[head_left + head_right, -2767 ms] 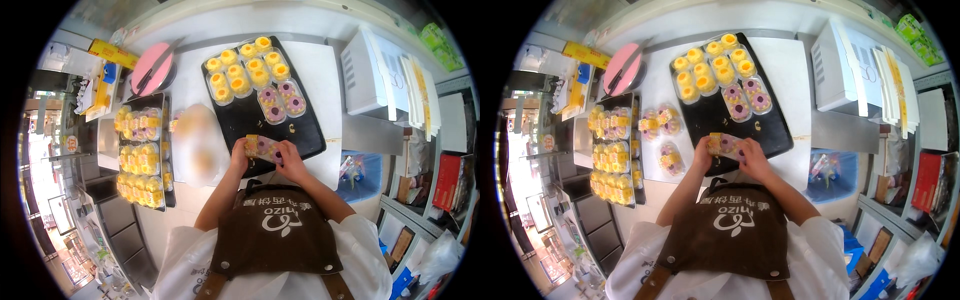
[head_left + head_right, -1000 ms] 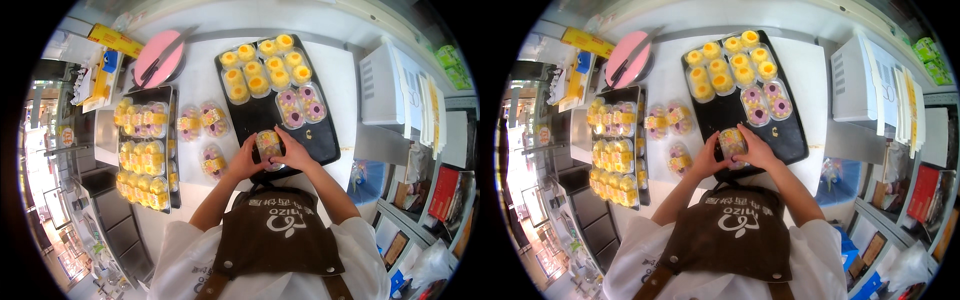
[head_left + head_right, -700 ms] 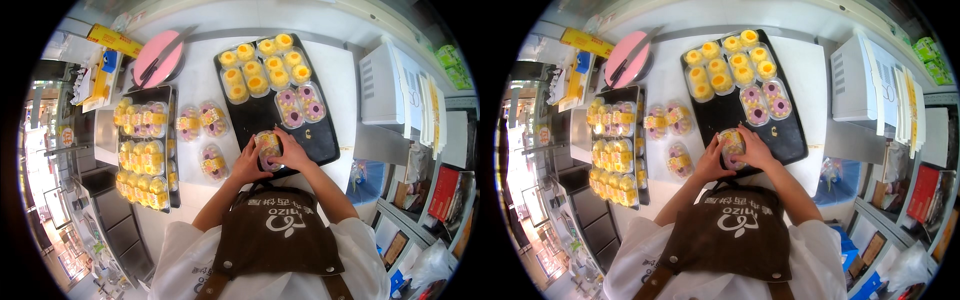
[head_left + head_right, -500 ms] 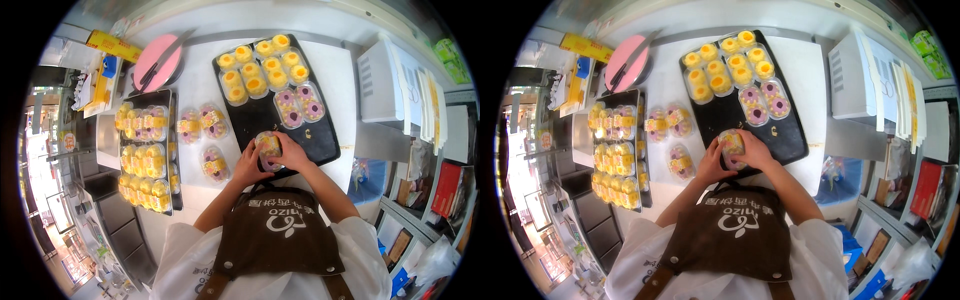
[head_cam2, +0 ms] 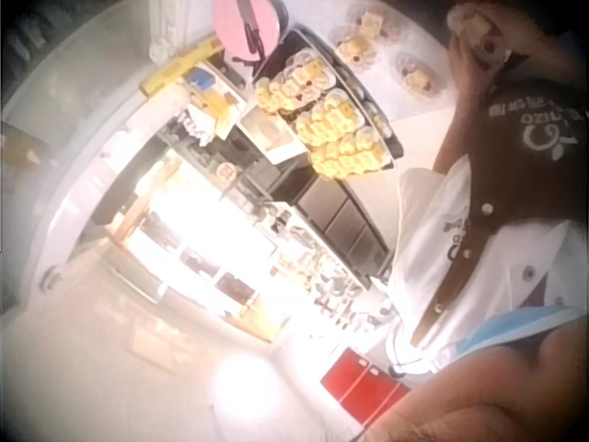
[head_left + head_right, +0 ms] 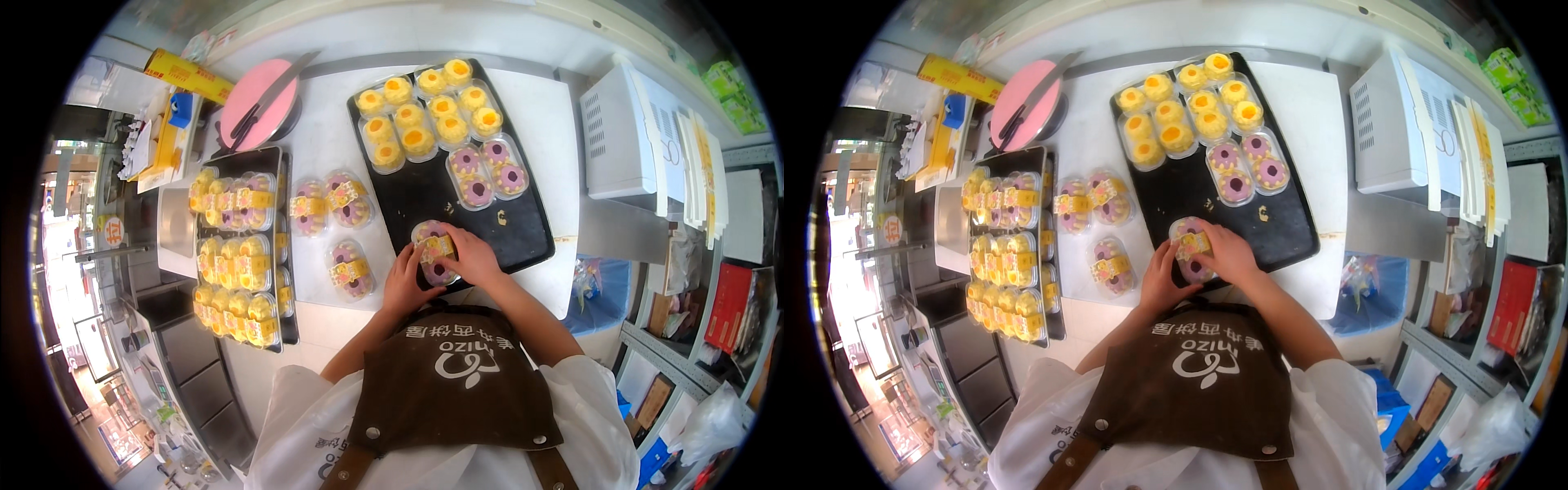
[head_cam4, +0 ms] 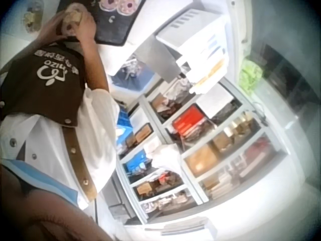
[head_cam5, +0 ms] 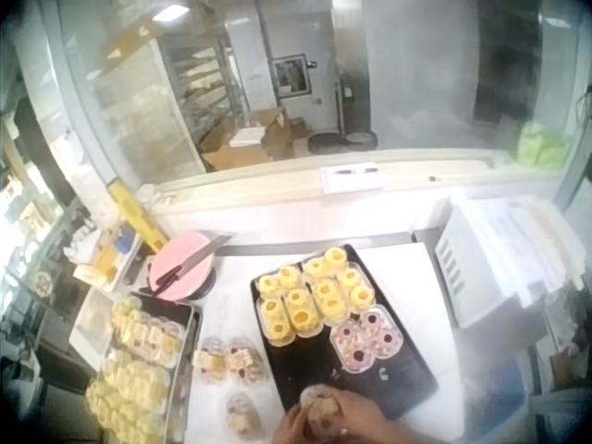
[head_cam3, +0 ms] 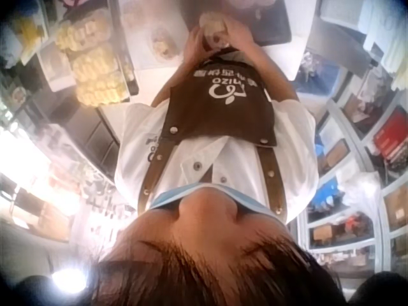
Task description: The person wraps individual yellow and purple pastries in clear plastic film and seals them with yellow labels. They work systematically on a tray of pastries, placing the wrapped items into a stack on the counter.
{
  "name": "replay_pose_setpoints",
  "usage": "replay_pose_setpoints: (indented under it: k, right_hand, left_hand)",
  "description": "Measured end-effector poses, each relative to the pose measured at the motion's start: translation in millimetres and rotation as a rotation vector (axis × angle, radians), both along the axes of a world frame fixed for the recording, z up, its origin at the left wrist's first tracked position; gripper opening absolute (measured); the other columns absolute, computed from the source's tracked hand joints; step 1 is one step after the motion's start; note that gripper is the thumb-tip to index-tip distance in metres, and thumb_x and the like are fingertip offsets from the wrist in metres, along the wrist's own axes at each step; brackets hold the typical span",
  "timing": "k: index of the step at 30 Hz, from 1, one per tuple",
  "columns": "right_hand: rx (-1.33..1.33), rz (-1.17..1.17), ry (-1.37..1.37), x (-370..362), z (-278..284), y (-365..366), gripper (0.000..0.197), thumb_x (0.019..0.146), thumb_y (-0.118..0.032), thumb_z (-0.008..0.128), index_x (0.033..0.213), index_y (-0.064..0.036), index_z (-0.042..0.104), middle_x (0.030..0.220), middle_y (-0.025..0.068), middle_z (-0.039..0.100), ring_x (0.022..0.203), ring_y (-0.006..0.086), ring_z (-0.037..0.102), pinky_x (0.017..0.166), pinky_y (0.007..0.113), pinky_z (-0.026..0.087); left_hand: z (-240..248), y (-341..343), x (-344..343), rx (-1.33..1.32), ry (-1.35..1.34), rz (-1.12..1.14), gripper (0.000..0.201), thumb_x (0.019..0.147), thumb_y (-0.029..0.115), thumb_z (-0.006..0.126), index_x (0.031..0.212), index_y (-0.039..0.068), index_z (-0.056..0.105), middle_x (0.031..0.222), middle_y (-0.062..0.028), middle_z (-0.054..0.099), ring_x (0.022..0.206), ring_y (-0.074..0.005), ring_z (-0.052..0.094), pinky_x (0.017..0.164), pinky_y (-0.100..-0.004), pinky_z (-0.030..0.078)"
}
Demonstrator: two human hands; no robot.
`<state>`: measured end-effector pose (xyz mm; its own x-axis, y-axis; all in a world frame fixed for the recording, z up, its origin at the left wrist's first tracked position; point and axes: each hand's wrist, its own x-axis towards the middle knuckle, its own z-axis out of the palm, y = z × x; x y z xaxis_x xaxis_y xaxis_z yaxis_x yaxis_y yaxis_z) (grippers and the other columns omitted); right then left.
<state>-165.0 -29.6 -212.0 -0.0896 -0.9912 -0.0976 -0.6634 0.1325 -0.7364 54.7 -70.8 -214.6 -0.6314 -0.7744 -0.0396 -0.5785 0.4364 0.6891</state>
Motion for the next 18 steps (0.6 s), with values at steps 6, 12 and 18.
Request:
replay_pose_setpoints:
  k: [6,12,18]
  right_hand:
    - [0.040,0.032,0.029,9,1,2,0.072,0.090,-0.045,0.077,0.146,-0.0089,0.051,0.124,0.0141,0.069,0.113,0.0348,0.066,0.095,0.044,0.054]
    - [-0.032,0.016,0.065,16,0,3,0.070,0.089,-0.045,0.077,0.143,-0.0065,0.054,0.123,0.0147,0.070,0.110,0.0337,0.068,0.094,0.045,0.055]
    - [-0.032,0.026,0.110,19,3,7,0.069,0.087,-0.038,0.079,0.143,-0.0066,0.053,0.125,0.0136,0.069,0.108,0.0346,0.066,0.093,0.045,0.054]
  left_hand:
    - [-1,9,10,-0.036,0.025,0.030,0.110,0.060,0.034,0.099,0.152,0.009,0.045,0.151,-0.0218,0.049,0.135,-0.0428,0.053,0.108,-0.0492,0.049]
    - [-7,12,13,-0.060,0.016,0.064,0.109,0.060,0.036,0.099,0.151,0.009,0.046,0.150,-0.0200,0.051,0.133,-0.0415,0.055,0.106,-0.0493,0.050]
    - [-6,12,14,-0.069,-0.008,0.057,0.108,0.062,0.037,0.098,0.152,0.010,0.045,0.150,-0.0180,0.051,0.132,-0.0402,0.056,0.105,-0.0490,0.051]
